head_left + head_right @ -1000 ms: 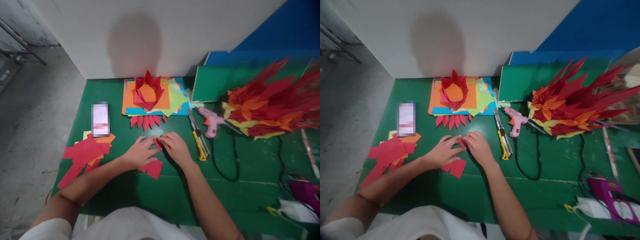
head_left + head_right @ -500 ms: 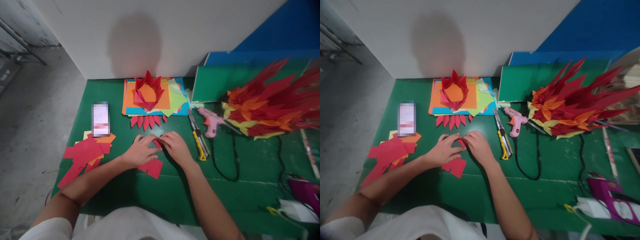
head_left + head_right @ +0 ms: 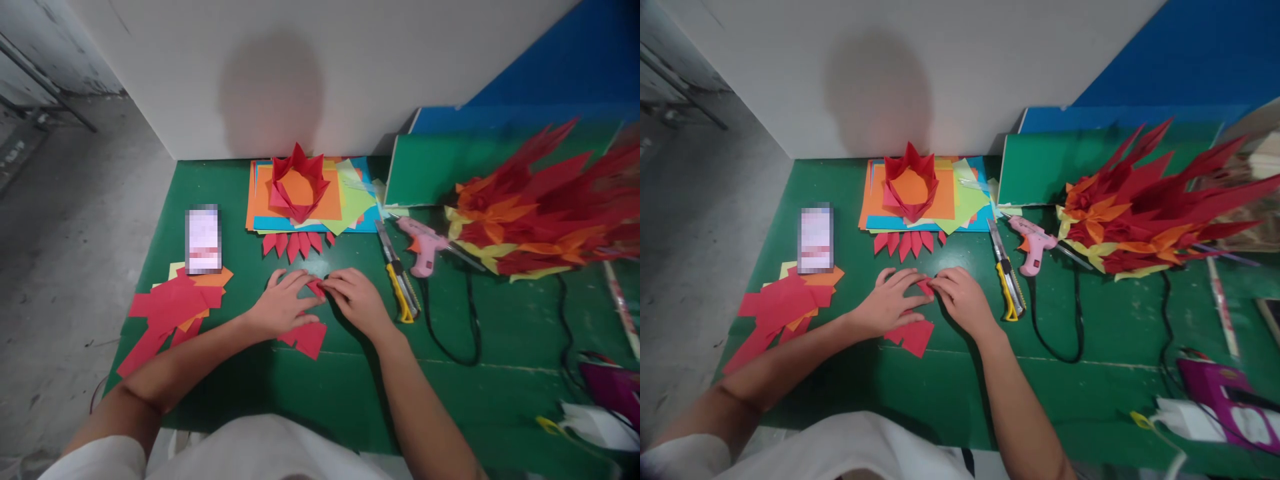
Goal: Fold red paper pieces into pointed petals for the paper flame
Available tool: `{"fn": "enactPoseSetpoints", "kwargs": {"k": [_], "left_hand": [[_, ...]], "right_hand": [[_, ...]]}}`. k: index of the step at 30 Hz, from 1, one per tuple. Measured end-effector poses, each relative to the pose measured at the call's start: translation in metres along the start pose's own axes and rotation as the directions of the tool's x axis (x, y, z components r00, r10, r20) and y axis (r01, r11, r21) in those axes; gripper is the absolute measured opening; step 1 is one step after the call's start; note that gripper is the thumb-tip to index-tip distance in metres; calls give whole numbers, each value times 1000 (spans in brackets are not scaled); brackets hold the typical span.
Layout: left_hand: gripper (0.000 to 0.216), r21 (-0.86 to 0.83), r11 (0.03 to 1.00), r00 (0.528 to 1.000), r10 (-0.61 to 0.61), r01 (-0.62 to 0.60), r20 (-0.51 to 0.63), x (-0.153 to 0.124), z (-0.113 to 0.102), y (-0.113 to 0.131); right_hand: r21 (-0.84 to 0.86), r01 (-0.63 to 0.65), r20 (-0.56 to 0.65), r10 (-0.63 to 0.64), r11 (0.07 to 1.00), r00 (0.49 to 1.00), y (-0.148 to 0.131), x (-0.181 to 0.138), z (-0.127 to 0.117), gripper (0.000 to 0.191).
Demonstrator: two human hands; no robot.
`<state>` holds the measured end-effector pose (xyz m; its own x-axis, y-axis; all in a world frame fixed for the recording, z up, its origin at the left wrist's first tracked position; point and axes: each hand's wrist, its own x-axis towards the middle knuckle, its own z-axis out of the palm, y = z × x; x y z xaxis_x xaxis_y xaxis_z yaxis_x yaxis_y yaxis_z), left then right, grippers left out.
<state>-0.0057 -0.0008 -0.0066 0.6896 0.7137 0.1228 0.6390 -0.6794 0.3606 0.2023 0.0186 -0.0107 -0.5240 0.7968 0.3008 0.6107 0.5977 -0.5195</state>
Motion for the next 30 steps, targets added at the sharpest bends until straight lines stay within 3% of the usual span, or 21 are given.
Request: {"fn": "enactPoseSetpoints", "kwargs": {"k": [11,21,30], "left_hand": [[32,-27,999,1000,-19,20,12,2,-2,-2],[38,14,1000,1000,20,-20,1,1,0,-7],[53,2,999,999,38,-38,10,-5,0,-11]], "right_hand": [[-78,34,34,-31,996,999,4,-1,-5,21],[-2,49,-60,-49,999,997,1,-5,-6,17],[136,16,121,-33,991,992,2,-5,-10,28]]}}
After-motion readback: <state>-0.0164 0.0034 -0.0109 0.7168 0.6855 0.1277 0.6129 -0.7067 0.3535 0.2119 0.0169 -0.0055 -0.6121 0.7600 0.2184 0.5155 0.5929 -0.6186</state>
